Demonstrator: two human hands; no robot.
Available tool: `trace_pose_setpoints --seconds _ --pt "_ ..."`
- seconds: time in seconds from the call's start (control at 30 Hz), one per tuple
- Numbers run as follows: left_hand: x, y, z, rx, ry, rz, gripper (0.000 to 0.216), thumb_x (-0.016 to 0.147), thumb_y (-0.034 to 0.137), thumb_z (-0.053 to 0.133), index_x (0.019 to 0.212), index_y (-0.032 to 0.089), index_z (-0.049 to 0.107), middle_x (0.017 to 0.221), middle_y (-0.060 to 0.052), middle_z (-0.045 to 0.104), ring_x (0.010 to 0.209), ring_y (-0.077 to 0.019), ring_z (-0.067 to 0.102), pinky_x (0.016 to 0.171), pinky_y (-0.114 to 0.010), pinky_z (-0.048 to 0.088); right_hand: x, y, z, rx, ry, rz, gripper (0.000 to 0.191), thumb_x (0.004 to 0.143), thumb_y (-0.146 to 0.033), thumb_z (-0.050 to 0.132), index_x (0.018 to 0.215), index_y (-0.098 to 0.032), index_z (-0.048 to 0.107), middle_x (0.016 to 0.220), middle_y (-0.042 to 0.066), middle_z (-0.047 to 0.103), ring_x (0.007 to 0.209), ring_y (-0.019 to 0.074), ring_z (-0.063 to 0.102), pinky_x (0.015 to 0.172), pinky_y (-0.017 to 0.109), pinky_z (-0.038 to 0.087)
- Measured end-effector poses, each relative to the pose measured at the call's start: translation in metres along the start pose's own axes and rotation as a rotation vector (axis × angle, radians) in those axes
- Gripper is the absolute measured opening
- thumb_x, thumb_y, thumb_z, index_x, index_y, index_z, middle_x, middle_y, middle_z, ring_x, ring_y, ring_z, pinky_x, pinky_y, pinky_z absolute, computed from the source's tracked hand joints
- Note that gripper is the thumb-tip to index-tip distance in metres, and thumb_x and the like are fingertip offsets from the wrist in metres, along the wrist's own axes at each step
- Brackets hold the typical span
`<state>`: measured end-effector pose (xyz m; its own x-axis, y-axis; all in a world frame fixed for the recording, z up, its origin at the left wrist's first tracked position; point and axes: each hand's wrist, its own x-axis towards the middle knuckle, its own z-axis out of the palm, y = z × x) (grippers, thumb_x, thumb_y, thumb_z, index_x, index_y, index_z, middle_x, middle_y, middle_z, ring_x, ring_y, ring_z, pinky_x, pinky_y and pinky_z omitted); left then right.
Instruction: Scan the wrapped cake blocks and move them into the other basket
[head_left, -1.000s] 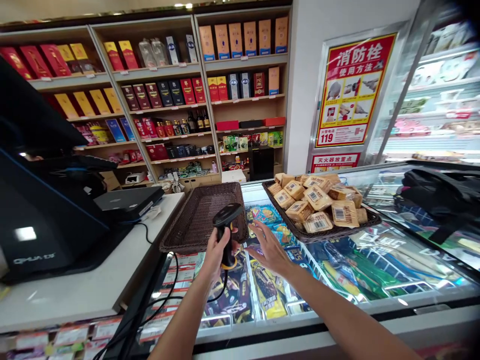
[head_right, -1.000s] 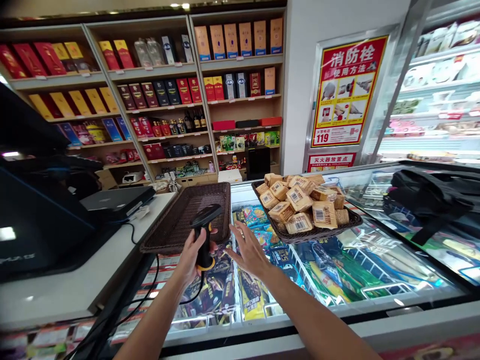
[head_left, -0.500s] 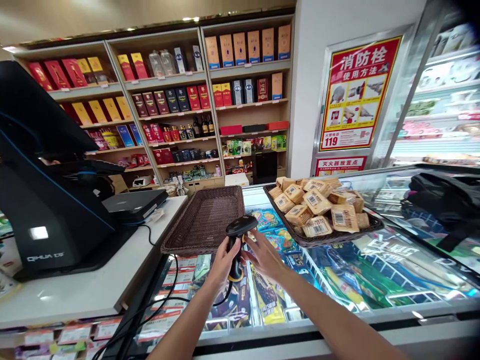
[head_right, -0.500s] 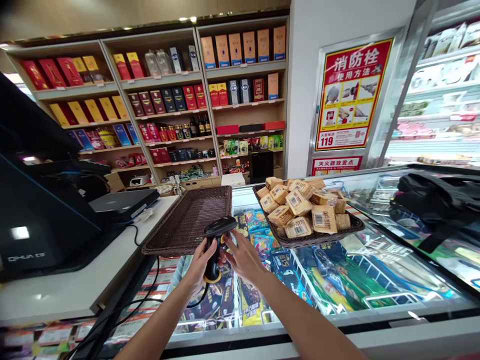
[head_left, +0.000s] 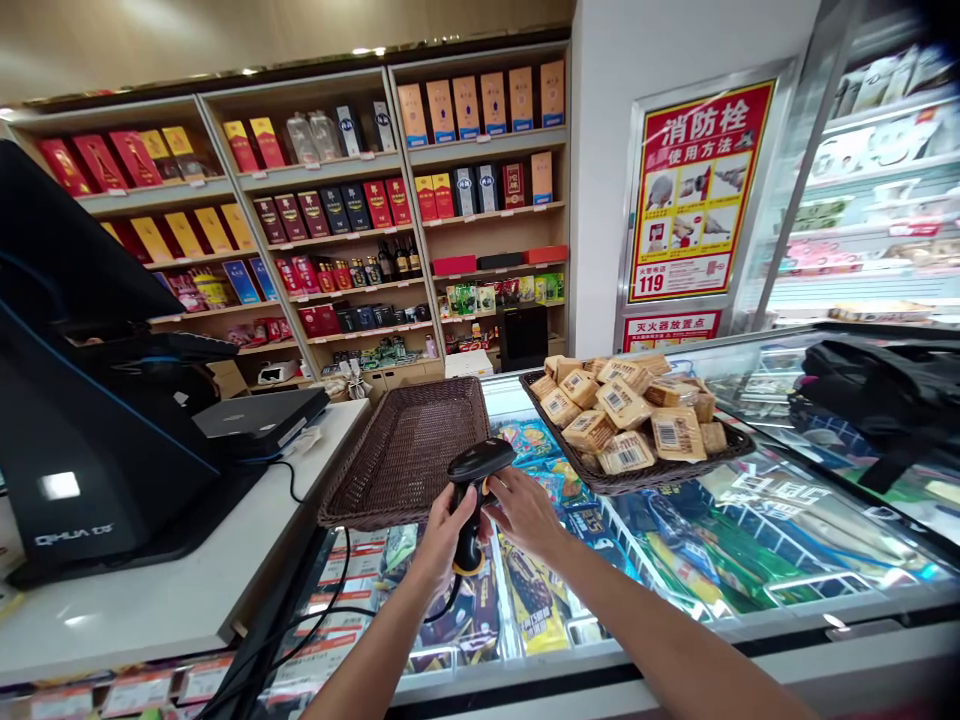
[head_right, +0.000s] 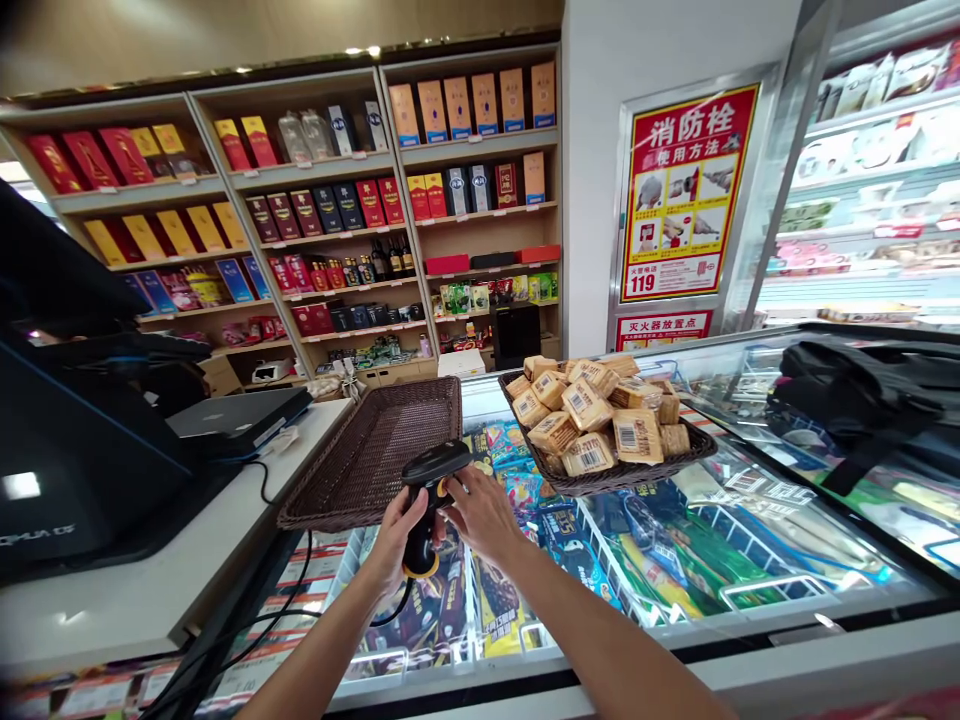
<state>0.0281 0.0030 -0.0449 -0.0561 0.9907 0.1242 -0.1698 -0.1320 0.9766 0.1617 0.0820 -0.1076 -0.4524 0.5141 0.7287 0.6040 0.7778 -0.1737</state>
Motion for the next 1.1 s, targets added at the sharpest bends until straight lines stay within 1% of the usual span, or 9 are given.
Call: trace_pose_setpoints --seconds 0.2,0.37,0.47,0.53,0.63,0.8,0.97,1.03,1.1 --pt "0.002 0.007 -0.002 0.039 -0.083 -0.039 0.046 0.077 0.061 0.072 0.092 0.019 0.060 0.054 0.001 0.062 0.045 -0.0123 0.052 0.049 -0.023 0.040 -0.002 0.001 0.001 -0.053 -0.017 0.049 0.029 0.093 -0.027 0.059 0.121 -0.021 0.055 0.108 0.012 0.069 0.097 0.0282 0.066 0.080 0.040 0.053" --pt "0.019 0.042 -0.003 0.145 -0.313 -0.078 0.049 0.074 0.063 0.075 0.092 0.019 0.061 0.055 -0.002 0.064 0.044 -0.0134 0.053 0.048 -0.025 0.042 -0.001 0.005 0.002 -0.054 0.042 0.002 0.014 0.096 -0.028 0.054 0.108 -0.021 0.058 0.094 0.009 0.068 0.088 0.0251 0.066 0.075 0.036 0.050" --pt "0.028 0.063 -0.010 0.217 -0.441 -0.038 0.049 0.071 0.060 0.078 0.094 0.018 0.064 0.058 -0.004 0.066 0.048 -0.0149 0.055 0.050 -0.025 0.043 0.000 0.006 0.001 -0.030 0.039 -0.009 0.023 0.096 -0.029 0.056 0.118 -0.022 0.056 0.095 0.008 0.069 0.090 0.0250 0.067 0.076 0.036 0.050" --pt "0.034 0.069 -0.016 0.232 -0.469 -0.007 0.050 0.070 0.060 0.079 0.094 0.017 0.066 0.058 -0.005 0.066 0.049 -0.0159 0.056 0.049 -0.026 0.043 0.000 0.007 0.000 -0.027 0.008 -0.011 0.031 0.096 -0.030 0.058 0.125 -0.023 0.053 0.099 0.008 0.071 0.093 0.0259 0.068 0.077 0.037 0.051" --pt "0.042 0.067 -0.026 0.178 -0.440 0.032 0.050 0.071 0.060 0.078 0.092 0.016 0.066 0.055 -0.005 0.065 0.045 -0.0143 0.053 0.046 -0.025 0.041 0.002 0.008 0.000 -0.053 -0.051 -0.012 0.033 0.094 -0.031 0.062 0.125 -0.022 0.053 0.116 0.012 0.070 0.096 0.0269 0.069 0.077 0.038 0.053" --pt "0.051 0.056 -0.036 0.090 -0.362 0.050 0.049 0.074 0.060 0.076 0.093 0.016 0.061 0.055 -0.004 0.064 0.045 -0.0135 0.053 0.046 -0.024 0.040 0.003 0.009 0.000 -0.067 -0.087 -0.014 0.031 0.096 -0.033 0.058 0.124 -0.019 0.053 0.147 0.018 0.053 0.101 0.0275 0.069 0.079 0.041 0.056" --pt "0.054 0.057 -0.035 0.052 -0.299 0.062 0.047 0.077 0.057 0.074 0.094 0.016 0.059 0.057 -0.003 0.064 0.046 -0.0134 0.053 0.046 -0.023 0.039 -0.002 0.007 0.000 -0.005 -0.061 -0.010 0.046 0.098 -0.044 0.054 0.134 -0.017 0.048 0.149 0.020 0.050 0.115 0.0291 0.065 0.088 0.043 0.056" --pt "0.055 0.064 -0.033 0.069 -0.270 0.061 0.047 0.077 0.057 0.074 0.095 0.016 0.059 0.057 -0.003 0.064 0.047 -0.0135 0.053 0.047 -0.024 0.040 -0.003 0.007 -0.004 -0.001 -0.006 -0.007 0.055 0.096 -0.051 0.054 0.138 -0.016 0.046 0.148 0.021 0.050 0.124 0.0302 0.060 0.093 0.044 0.055" --pt "0.056 0.074 -0.032 0.109 -0.229 0.054 0.046 0.078 0.056 0.074 0.095 0.017 0.059 0.057 -0.002 0.064 0.046 -0.0134 0.053 0.048 -0.024 0.040 0.003 0.008 -0.014 -0.035 0.073 -0.011 0.055 0.096 -0.052 0.055 0.137 -0.015 0.049 0.145 0.021 0.052 0.127 0.0299 0.057 0.096 0.043 0.054"
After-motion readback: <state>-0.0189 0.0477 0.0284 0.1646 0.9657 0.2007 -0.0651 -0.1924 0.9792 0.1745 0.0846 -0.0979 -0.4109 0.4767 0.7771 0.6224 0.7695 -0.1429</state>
